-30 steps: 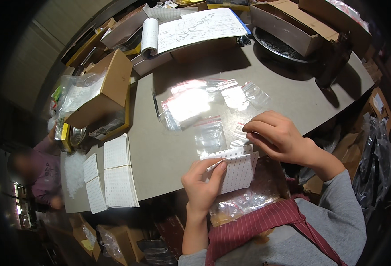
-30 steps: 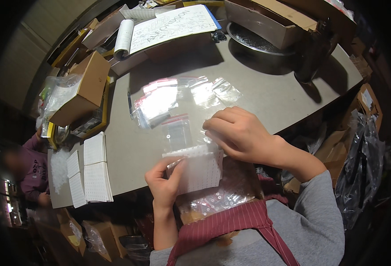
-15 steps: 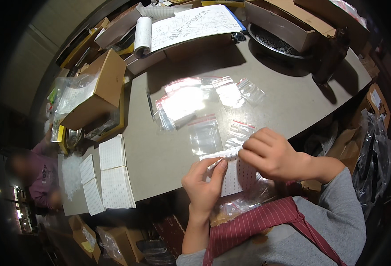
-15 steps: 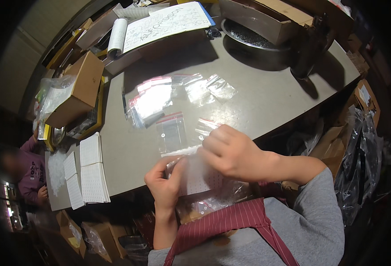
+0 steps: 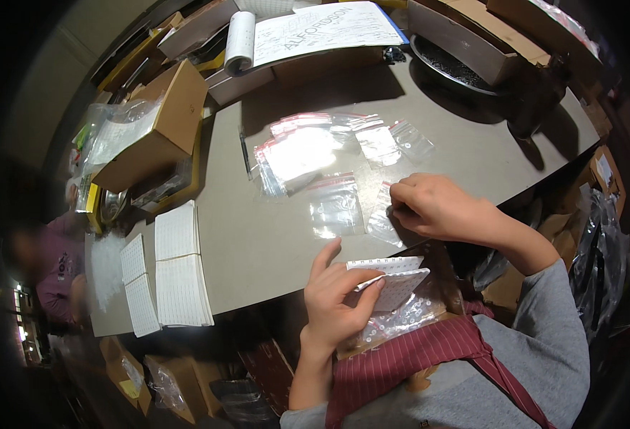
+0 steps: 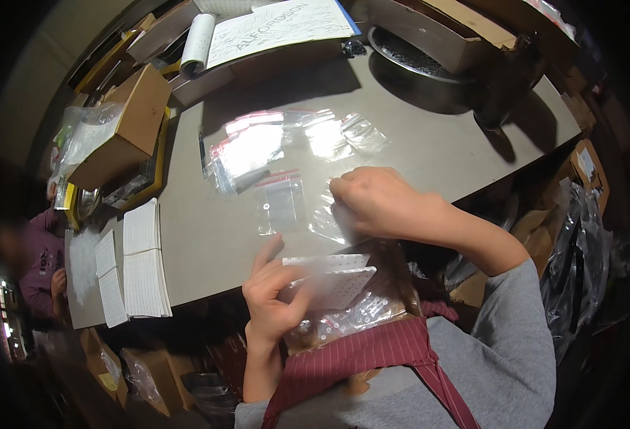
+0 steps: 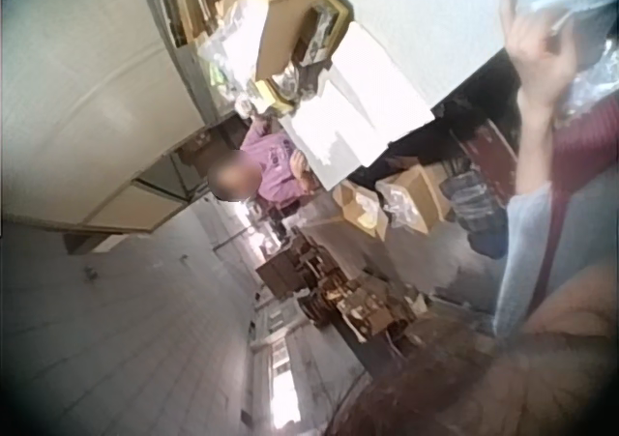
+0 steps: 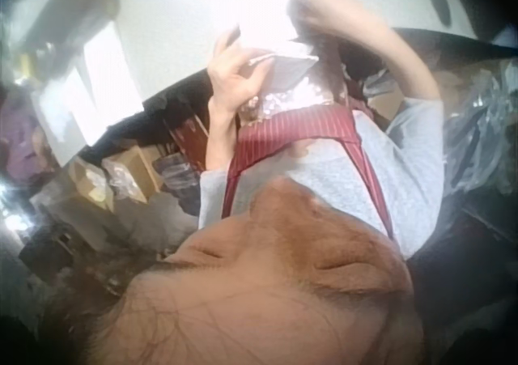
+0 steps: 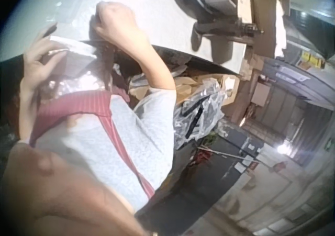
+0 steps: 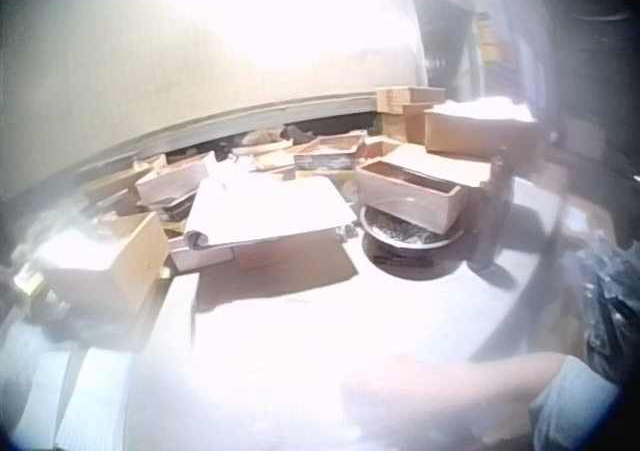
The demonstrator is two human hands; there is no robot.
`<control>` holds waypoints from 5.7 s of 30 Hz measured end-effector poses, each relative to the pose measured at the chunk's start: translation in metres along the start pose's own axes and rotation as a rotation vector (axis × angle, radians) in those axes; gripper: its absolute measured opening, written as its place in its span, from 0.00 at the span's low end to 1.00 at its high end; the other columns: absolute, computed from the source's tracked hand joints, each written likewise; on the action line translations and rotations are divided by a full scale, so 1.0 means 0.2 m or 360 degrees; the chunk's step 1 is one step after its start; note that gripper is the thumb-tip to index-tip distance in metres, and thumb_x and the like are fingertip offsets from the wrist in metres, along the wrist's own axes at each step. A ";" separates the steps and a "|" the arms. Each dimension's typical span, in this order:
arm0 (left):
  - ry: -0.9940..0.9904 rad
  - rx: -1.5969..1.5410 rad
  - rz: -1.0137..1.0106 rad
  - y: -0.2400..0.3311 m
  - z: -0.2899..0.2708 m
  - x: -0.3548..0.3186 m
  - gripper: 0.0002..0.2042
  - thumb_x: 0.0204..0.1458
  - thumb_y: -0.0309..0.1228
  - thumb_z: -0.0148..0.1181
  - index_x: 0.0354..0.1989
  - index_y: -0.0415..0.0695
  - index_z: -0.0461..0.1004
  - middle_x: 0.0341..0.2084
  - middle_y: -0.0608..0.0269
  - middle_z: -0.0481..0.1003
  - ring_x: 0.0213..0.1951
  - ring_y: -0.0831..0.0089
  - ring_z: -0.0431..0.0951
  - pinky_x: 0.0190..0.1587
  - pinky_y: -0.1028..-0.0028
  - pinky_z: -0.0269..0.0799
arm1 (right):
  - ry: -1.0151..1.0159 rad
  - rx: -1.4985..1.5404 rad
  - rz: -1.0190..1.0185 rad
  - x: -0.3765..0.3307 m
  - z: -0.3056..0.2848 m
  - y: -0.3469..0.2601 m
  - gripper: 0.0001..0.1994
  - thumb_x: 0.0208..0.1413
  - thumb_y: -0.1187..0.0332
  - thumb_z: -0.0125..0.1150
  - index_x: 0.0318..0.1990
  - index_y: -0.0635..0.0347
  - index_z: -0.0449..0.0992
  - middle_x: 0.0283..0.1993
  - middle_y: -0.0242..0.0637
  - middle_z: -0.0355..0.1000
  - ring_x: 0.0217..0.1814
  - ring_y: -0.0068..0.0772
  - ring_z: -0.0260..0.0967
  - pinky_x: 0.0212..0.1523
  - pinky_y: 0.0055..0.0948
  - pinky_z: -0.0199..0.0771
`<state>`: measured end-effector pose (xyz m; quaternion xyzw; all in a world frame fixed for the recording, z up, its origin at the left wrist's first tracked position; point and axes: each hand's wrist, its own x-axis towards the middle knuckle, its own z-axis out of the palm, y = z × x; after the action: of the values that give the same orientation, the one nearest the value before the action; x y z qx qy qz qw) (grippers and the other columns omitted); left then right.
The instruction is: The person places small white items from a perforated sheet into clear plastic bags at a cluttered work table. The person repeatedly picks items and places them into bags, stacking the filled bags on the table.
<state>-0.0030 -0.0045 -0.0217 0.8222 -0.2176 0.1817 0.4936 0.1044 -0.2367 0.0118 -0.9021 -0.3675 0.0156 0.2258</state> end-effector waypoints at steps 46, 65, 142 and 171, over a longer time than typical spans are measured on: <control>0.0164 -0.0865 -0.0329 -0.08 -0.34 -0.25 0.10 0.33 0.24 0.65 0.27 0.33 0.84 0.22 0.50 0.82 0.28 0.64 0.82 0.70 0.37 0.56 | -0.0036 0.0689 -0.0477 -0.03 0.04 0.01 0.33 0.54 0.55 0.71 0.65 0.61 0.70 0.67 0.52 0.64 0.68 0.53 0.63 0.67 0.47 0.65; 0.0251 -0.0490 -0.0849 0.11 -0.06 -0.06 0.07 0.53 0.23 0.69 0.37 0.32 0.83 0.30 0.61 0.82 0.35 0.78 0.78 0.41 0.79 0.72 | 0.0381 0.0081 -0.0605 -0.21 -0.02 -0.18 0.15 0.42 0.73 0.66 0.39 0.62 0.72 0.41 0.41 0.70 0.47 0.45 0.70 0.51 0.41 0.71; 0.0309 -0.0538 -0.1035 0.07 -0.09 -0.17 0.07 0.54 0.21 0.71 0.40 0.34 0.84 0.31 0.55 0.84 0.34 0.76 0.81 0.38 0.77 0.75 | -0.0022 0.0389 -0.0737 0.04 0.00 -0.17 0.20 0.42 0.73 0.67 0.46 0.60 0.72 0.46 0.42 0.69 0.48 0.47 0.67 0.51 0.43 0.67; 0.0158 -0.0678 -0.1246 0.09 -0.12 -0.20 0.09 0.58 0.24 0.68 0.45 0.35 0.83 0.35 0.58 0.84 0.38 0.79 0.80 0.43 0.77 0.75 | -0.0119 -0.0213 0.0115 0.25 -0.09 0.15 0.10 0.54 0.69 0.64 0.40 0.65 0.75 0.34 0.48 0.74 0.37 0.50 0.73 0.39 0.42 0.73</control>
<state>-0.0483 0.0165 -0.0185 0.7128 0.1014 -0.0286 0.6934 0.1645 -0.2281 0.0216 -0.9266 -0.3432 0.0327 0.1503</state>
